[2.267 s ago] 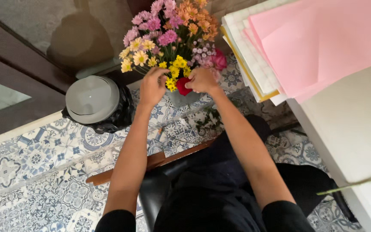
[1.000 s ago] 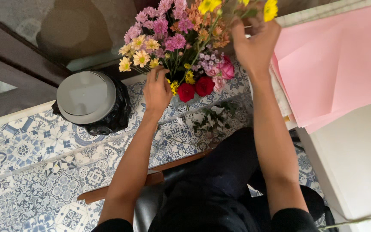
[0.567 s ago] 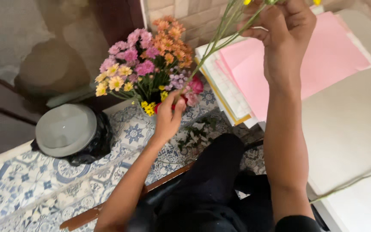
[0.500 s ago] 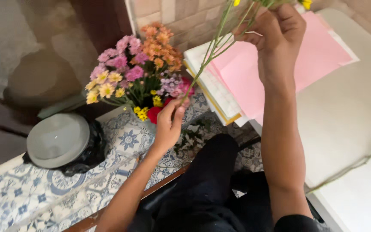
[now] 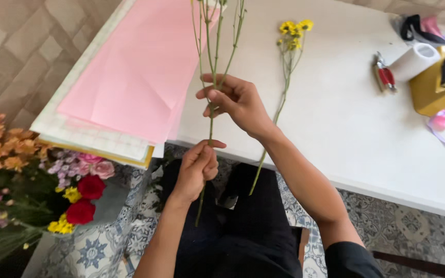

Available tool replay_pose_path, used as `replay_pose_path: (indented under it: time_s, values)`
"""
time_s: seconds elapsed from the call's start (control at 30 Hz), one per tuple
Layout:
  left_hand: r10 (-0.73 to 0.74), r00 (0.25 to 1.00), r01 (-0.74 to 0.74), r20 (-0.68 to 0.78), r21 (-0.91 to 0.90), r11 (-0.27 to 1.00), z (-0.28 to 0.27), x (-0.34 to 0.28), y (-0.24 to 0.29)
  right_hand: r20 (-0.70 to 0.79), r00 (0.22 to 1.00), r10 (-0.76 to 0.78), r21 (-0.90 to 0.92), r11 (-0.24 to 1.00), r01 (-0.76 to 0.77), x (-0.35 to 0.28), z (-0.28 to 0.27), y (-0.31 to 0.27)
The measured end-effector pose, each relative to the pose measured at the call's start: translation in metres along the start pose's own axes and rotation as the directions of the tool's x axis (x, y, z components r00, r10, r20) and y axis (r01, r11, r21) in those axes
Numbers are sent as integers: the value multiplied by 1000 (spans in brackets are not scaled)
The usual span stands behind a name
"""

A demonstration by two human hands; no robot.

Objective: The person selects flowers from a container, arranges them into a bouquet on a table, and secures the stems with tape.

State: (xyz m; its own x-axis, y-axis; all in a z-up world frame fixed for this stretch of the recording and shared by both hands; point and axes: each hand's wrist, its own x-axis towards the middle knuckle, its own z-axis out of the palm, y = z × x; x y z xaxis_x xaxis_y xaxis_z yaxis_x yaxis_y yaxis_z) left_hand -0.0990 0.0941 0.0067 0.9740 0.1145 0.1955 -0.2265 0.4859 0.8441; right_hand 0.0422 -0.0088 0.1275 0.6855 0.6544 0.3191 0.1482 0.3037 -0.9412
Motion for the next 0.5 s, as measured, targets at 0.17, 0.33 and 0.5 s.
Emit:
replay_pose_path:
  time_s: [0.17,0.33,0.5]
  values:
    - [-119,982,124,146,-22,992,34,53,-22,-164,986,19,-43,999,-26,-17,-77,18]
    - [-125,990,114,63,151,982,59,120,-17,-175,984,14,-55,998,-24,-10,-117,21]
    - [-86,996,71,30,341,937,63,147,-22,-94,995,21,-48,999,-25,-6,-138,16]
